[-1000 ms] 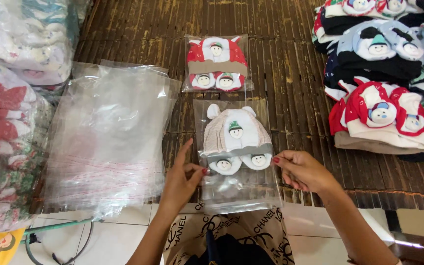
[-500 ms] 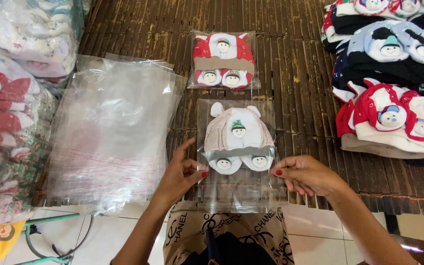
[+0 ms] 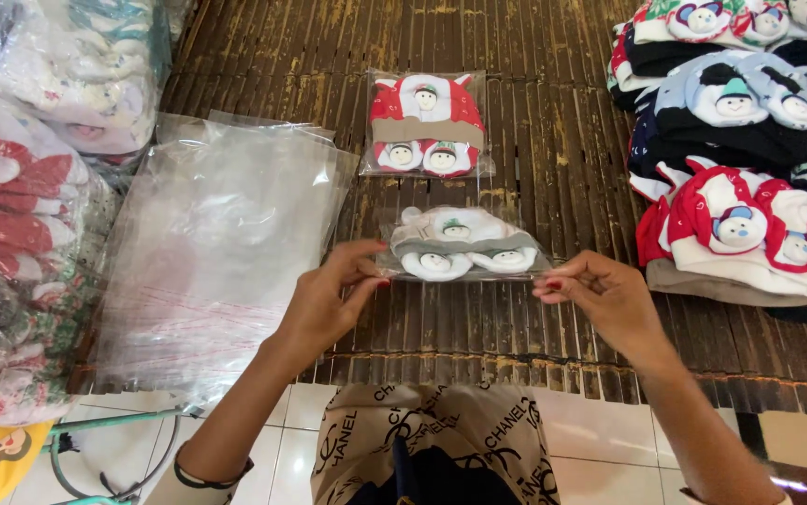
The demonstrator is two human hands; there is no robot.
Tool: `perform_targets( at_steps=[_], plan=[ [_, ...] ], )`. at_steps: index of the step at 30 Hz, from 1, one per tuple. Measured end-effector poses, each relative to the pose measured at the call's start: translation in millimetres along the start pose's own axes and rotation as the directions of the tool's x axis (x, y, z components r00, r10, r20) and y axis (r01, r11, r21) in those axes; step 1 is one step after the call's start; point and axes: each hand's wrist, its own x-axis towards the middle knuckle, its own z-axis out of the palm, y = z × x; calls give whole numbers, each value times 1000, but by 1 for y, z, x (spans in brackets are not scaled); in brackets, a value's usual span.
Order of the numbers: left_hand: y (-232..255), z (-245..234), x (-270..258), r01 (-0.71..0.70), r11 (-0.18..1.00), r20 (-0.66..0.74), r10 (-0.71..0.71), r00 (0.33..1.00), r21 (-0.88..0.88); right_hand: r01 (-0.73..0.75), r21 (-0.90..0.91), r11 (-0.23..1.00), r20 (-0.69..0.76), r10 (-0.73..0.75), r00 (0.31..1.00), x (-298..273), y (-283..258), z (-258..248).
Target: Packaging baby hats and booties into individual plastic bags
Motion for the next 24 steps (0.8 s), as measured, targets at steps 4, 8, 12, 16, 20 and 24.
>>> perform_targets(
  at_steps=[4,8,12,16,20,24],
  plan=[
    [-23,9,-26,-23,988,95,9,995,151,-192,-172,966,-47,187,981,-25,28,5],
    [-31,24,-49,126,988,114,-136,984,93,-246,-119,962,87,257,962,-32,43,11],
    [-4,14,-38,372,920,0,-375,927,-123,-460,-12,888,67,460,885,-18,15,17],
    [-23,13,-22,392,890,-5,-404,915,-234,-542,14,841,119,536,836,1,-5,32],
    [-4,-2,8,388,910,35,-396,917,148,-444,-27,896,114,444,889,6,-1,49],
    [-67,9,21,558,807,217,-520,826,-192,-347,-100,933,81,355,931,-2,-14,64]
  ],
)
